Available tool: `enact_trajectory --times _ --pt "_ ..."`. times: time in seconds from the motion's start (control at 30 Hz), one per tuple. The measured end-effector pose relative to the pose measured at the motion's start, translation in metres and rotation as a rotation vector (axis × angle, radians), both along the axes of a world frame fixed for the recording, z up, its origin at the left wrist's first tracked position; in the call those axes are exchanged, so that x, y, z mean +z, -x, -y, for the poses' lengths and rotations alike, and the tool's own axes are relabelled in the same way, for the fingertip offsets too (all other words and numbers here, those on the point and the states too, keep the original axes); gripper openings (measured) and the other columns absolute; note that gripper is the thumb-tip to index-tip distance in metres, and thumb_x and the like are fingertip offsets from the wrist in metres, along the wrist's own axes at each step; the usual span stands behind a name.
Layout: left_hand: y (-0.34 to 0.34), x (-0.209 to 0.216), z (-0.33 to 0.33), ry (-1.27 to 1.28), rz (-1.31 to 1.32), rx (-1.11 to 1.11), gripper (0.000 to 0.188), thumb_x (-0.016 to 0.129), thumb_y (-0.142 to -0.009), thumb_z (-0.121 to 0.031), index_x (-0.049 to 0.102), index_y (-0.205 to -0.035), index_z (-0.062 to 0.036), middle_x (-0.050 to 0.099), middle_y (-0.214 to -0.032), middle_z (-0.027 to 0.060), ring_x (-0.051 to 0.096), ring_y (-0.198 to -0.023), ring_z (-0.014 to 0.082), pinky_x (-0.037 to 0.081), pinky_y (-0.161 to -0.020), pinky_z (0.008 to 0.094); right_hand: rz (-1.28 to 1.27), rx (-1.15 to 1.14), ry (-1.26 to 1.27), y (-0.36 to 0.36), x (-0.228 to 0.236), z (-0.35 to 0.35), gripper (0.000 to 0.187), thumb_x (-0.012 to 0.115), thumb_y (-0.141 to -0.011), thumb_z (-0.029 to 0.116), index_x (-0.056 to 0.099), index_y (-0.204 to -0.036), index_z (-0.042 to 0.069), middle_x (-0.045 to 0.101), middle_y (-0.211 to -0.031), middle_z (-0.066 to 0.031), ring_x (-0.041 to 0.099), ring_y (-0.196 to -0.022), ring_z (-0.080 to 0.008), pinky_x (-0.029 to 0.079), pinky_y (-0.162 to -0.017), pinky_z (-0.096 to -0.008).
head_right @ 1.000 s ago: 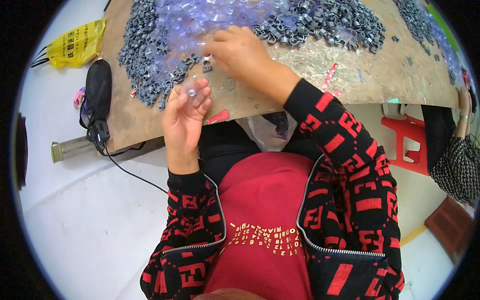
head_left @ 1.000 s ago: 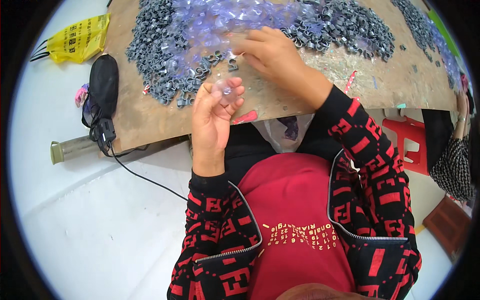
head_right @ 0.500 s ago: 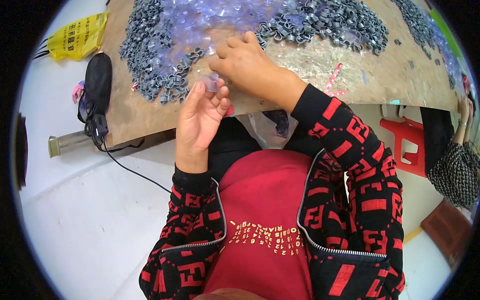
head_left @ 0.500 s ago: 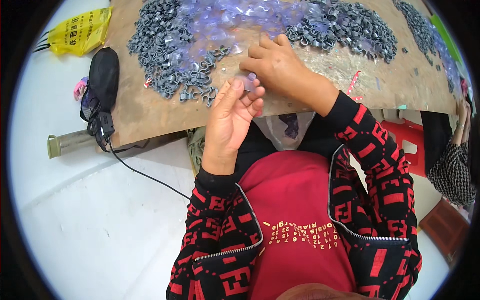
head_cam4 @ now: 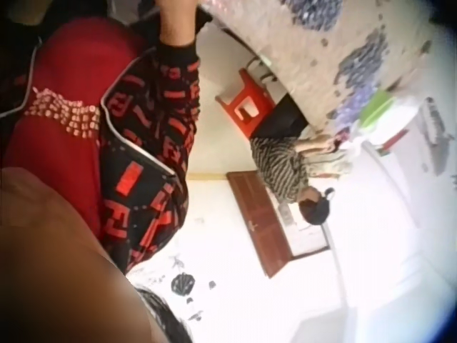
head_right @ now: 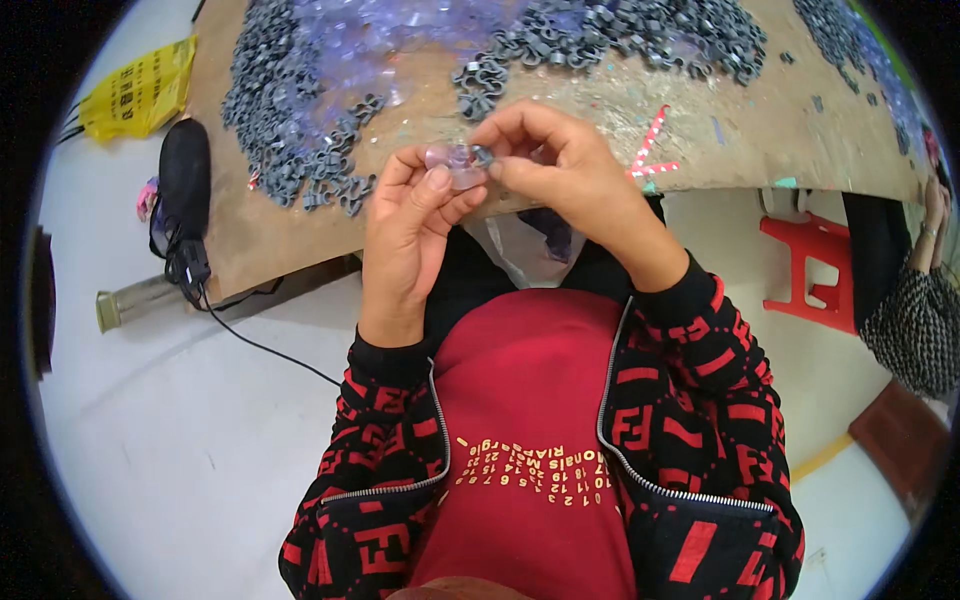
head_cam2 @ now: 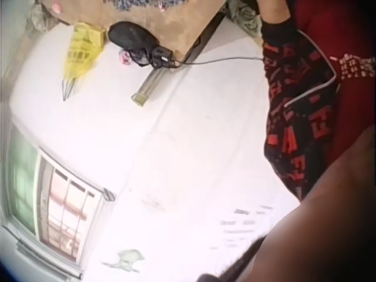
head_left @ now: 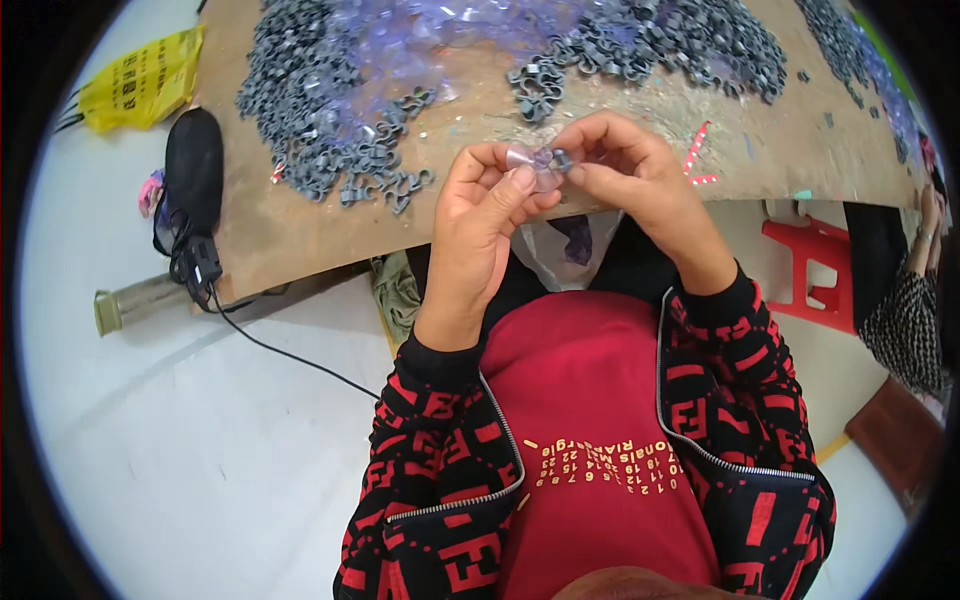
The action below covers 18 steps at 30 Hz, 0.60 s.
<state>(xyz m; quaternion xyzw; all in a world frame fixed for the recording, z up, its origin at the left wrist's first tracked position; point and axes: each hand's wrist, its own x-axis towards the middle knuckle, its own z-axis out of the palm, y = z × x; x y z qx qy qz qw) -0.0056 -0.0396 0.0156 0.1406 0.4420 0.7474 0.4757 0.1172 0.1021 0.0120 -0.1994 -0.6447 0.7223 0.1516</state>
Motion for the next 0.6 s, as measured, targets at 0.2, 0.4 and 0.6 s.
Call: enact_trajectory --times 0.2,0.4,0.6 --pt "-0.004 -0.011 -0.009 -0.094 0.225 -0.109 0.017 0.059 -0.095 -0.01 0.051 -0.11 -0.0054 0.063 -0.106 0.0105 0.065 -0.097 0.0195 0.055 -0.084 0.032 -0.116 -0.057 0.047 -0.013 -0.003 0.001 0.027 0.065 -0.088 0.008 0.064 -0.114 0.002 0.06 -0.09 0.0026 0.055 -0.078 -0.0043 0.046 -0.071 -0.02" --pt "-0.007 -0.011 -0.009 -0.053 0.293 -0.173 0.024 0.058 -0.096 -0.011 0.05 -0.118 -0.0064 0.062 -0.11 0.0099 0.065 -0.098 0.0196 0.055 -0.083 0.0324 -0.124 -0.098 -0.219 -0.014 -0.004 -0.003 0.025 0.061 -0.093 0.008 0.062 -0.117 0.002 0.062 -0.105 -0.0007 0.059 -0.098 -0.0113 0.046 -0.089 -0.0261" --pt "-0.01 -0.009 -0.009 -0.138 0.454 -0.235 0.039 0.053 -0.098 -0.013 0.043 -0.136 -0.0061 0.062 -0.114 0.0119 0.065 -0.099 0.0205 0.055 -0.082 0.0322 -0.126 -0.085 -0.041 -0.019 -0.003 0.0 0.02 0.06 -0.095 0.009 0.061 -0.113 0.001 0.061 -0.104 -0.0009 0.058 -0.097 -0.0096 0.046 -0.088 -0.0242"
